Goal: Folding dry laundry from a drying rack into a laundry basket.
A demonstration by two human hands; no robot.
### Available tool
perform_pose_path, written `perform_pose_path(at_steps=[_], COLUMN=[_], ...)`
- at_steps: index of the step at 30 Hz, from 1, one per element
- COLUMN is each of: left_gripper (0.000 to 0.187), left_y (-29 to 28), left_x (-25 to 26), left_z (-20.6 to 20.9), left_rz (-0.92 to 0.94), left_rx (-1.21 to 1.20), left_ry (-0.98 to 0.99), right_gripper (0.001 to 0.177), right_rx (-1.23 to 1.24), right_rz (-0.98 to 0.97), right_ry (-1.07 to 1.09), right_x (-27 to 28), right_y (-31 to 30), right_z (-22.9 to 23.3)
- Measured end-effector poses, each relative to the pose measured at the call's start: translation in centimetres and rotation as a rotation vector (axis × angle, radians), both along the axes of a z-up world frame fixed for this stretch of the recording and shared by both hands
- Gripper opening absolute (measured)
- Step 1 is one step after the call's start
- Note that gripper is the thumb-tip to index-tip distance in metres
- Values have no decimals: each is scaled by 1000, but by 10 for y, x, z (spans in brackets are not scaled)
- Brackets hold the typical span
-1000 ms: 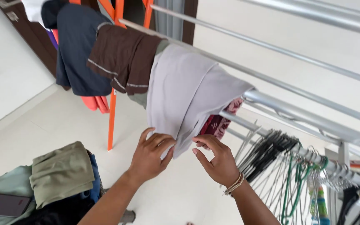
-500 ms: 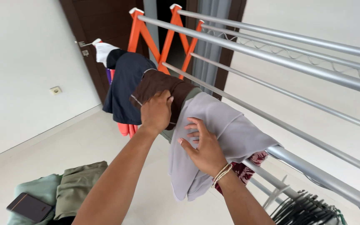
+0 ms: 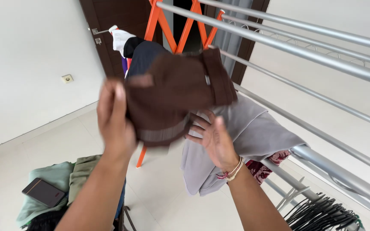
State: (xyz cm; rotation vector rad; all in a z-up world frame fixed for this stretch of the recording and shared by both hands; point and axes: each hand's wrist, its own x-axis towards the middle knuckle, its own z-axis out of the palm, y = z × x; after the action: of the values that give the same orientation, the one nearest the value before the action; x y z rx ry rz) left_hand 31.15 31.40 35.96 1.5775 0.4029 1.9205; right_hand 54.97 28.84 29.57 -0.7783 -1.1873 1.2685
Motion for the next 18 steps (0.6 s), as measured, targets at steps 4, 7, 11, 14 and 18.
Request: perform_pose_path(at_steps=[4, 7, 11, 14, 18], left_gripper=[27, 20, 26, 35, 49], left_y=[-51, -64, -88, -91, -92], left_x=[-38, -58, -60, -61, -52], left_z=[-94, -188, -193, -195, -204], left_rz=[-265, -469, -287, -417, -409], left_rx=[-377, -560, -783, -777, -978], left_ry=[387, 310, 309, 148, -44], right_gripper=[85, 58, 35, 52, 78], right_rx=[47, -35, 561, -208, 379], right_rz=[480, -35, -371, -72, 182], right_ry=[748, 453, -751, -331, -735], right_x=[-30, -20, -33, -77, -83], right_y=[-17, -8, -35, -80, -104], right_z=[5, -102, -155, -100, -104])
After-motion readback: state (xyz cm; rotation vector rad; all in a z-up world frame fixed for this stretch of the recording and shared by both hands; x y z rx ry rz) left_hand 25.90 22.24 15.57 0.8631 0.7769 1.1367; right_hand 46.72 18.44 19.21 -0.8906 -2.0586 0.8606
